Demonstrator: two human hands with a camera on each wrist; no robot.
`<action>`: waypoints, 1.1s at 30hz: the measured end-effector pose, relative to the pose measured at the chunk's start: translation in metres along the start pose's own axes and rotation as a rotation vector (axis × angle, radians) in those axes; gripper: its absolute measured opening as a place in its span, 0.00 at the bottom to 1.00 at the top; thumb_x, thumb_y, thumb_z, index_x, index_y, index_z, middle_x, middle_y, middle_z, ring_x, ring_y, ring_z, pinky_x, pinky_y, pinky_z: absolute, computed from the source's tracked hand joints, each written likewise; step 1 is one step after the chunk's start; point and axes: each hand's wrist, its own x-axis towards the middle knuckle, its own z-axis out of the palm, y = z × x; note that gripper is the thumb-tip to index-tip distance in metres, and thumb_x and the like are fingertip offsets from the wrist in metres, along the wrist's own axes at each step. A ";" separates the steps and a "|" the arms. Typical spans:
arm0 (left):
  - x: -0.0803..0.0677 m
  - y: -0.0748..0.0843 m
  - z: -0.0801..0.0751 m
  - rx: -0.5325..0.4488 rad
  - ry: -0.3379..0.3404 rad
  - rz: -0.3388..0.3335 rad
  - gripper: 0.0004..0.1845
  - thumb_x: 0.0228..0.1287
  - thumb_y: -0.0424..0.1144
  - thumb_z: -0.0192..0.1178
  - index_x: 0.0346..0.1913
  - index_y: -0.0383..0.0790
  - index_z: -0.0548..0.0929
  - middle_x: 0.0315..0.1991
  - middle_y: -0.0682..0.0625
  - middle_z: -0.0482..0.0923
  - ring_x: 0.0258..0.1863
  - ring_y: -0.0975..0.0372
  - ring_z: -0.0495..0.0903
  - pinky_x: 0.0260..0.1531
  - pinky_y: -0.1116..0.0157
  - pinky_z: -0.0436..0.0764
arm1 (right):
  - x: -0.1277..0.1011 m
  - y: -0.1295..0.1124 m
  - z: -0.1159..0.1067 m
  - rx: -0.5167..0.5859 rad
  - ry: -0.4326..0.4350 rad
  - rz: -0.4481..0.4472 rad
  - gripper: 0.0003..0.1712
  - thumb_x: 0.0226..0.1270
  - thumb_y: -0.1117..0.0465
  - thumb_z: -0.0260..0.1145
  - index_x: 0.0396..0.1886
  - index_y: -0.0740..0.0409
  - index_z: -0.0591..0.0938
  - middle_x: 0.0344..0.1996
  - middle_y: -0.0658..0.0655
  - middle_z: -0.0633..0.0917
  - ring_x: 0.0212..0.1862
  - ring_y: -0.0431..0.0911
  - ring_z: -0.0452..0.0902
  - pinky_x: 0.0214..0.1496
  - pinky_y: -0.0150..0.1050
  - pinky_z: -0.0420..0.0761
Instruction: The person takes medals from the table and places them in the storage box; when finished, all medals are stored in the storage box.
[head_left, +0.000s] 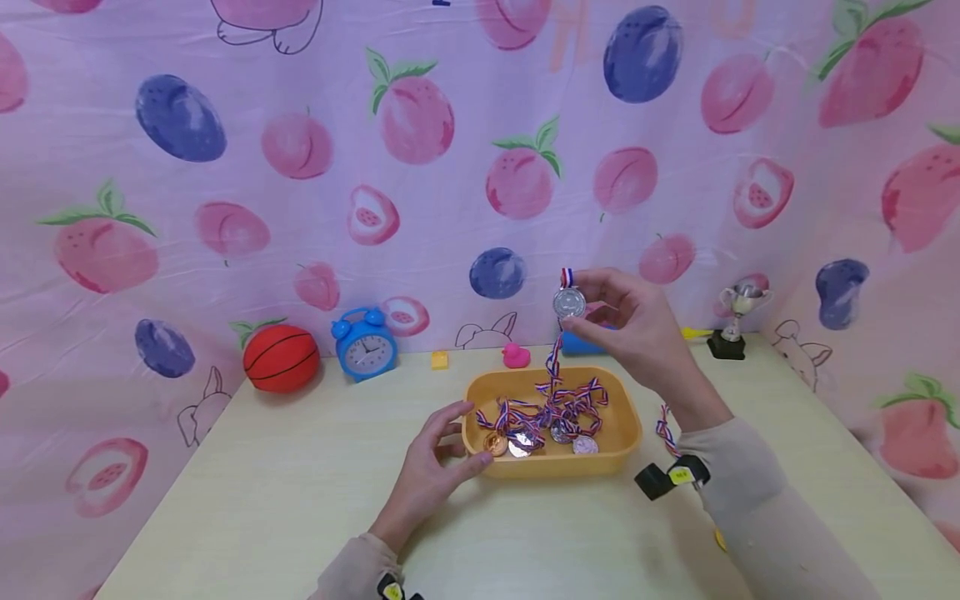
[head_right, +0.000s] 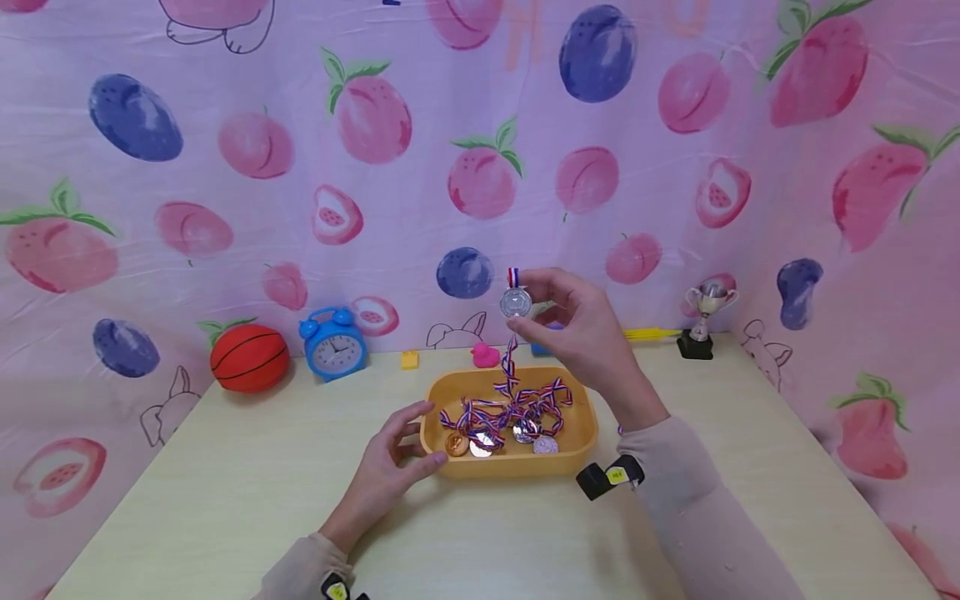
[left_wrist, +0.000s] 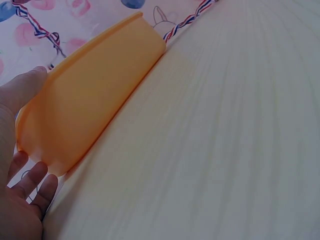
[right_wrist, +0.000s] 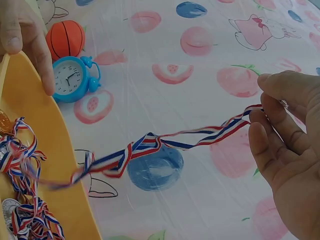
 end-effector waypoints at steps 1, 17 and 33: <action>0.000 0.000 0.000 -0.001 0.000 0.001 0.38 0.70 0.44 0.80 0.80 0.54 0.77 0.78 0.54 0.73 0.64 0.51 0.83 0.67 0.48 0.83 | 0.000 0.001 0.001 0.000 -0.002 0.001 0.27 0.73 0.70 0.78 0.69 0.58 0.85 0.52 0.60 0.90 0.48 0.53 0.85 0.55 0.32 0.87; 0.000 0.001 0.000 0.001 -0.004 -0.012 0.38 0.70 0.45 0.80 0.80 0.56 0.77 0.78 0.55 0.73 0.64 0.50 0.82 0.68 0.47 0.82 | -0.016 0.022 0.015 0.021 -0.047 0.089 0.26 0.74 0.66 0.79 0.68 0.57 0.85 0.57 0.59 0.82 0.50 0.57 0.85 0.54 0.32 0.89; 0.000 0.000 0.000 0.017 0.001 -0.015 0.38 0.70 0.46 0.80 0.80 0.55 0.76 0.78 0.54 0.73 0.64 0.51 0.83 0.67 0.47 0.82 | -0.036 0.050 0.026 0.018 -0.069 0.220 0.26 0.72 0.60 0.82 0.66 0.56 0.85 0.53 0.59 0.90 0.55 0.58 0.84 0.55 0.35 0.87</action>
